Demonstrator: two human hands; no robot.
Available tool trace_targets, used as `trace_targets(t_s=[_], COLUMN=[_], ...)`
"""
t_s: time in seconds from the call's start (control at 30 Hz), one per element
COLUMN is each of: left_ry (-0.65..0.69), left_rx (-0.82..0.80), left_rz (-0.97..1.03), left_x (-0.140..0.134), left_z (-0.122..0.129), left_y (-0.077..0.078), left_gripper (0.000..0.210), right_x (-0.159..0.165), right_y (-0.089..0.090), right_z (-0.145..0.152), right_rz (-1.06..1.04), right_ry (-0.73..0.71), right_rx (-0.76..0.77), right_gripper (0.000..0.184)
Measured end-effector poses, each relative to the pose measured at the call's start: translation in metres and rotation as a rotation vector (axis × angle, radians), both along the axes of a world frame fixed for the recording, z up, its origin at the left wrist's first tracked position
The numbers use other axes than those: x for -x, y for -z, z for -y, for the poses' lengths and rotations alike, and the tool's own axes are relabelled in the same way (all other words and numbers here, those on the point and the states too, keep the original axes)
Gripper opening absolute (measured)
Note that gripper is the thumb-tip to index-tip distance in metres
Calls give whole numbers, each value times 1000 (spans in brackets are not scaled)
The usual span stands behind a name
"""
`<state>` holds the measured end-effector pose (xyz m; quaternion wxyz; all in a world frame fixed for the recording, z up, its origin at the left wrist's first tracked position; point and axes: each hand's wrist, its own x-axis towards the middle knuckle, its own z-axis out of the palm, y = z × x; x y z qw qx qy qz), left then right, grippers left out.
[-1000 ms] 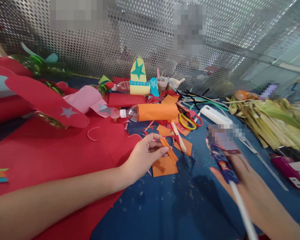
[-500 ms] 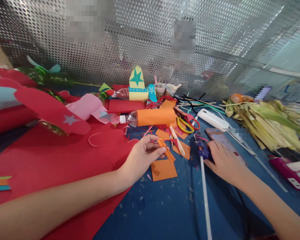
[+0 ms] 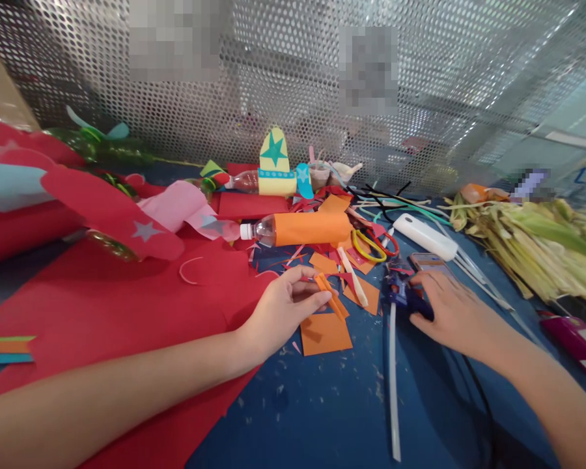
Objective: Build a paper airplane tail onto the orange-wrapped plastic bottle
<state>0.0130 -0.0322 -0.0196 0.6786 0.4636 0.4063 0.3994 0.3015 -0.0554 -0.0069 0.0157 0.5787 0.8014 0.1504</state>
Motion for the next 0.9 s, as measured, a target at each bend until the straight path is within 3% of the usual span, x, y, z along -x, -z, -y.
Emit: trace_targets(t_s=[0.13, 0.27, 0.33, 0.5, 0.67, 0.9], left_ry=[8, -2, -5, -66, -59, -22], left_rx=[23, 0, -10, -10, -2, -35], left_rz=[41, 98, 129, 88, 89, 122], left_x=[-1, -1, 0, 1, -1, 2], left_z=[2, 5, 6, 10, 15, 17], left_y=[-2, -8, -11, -15, -15, -15], left_gripper=[21, 20, 20, 23, 23, 18], right_x=[32, 84, 103, 116, 114, 110], right_y=[-27, -41, -37, -20, -12, -11], right_z=[7, 13, 14, 17, 24, 24], right_rz=[-296, -758, -853, -898, -797, -804], right_ry=[-11, -82, -121, -130, -197, -301], right_rx=[-17, 296, 341, 110, -60, -136], right_gripper=[31, 28, 35, 17, 16, 5])
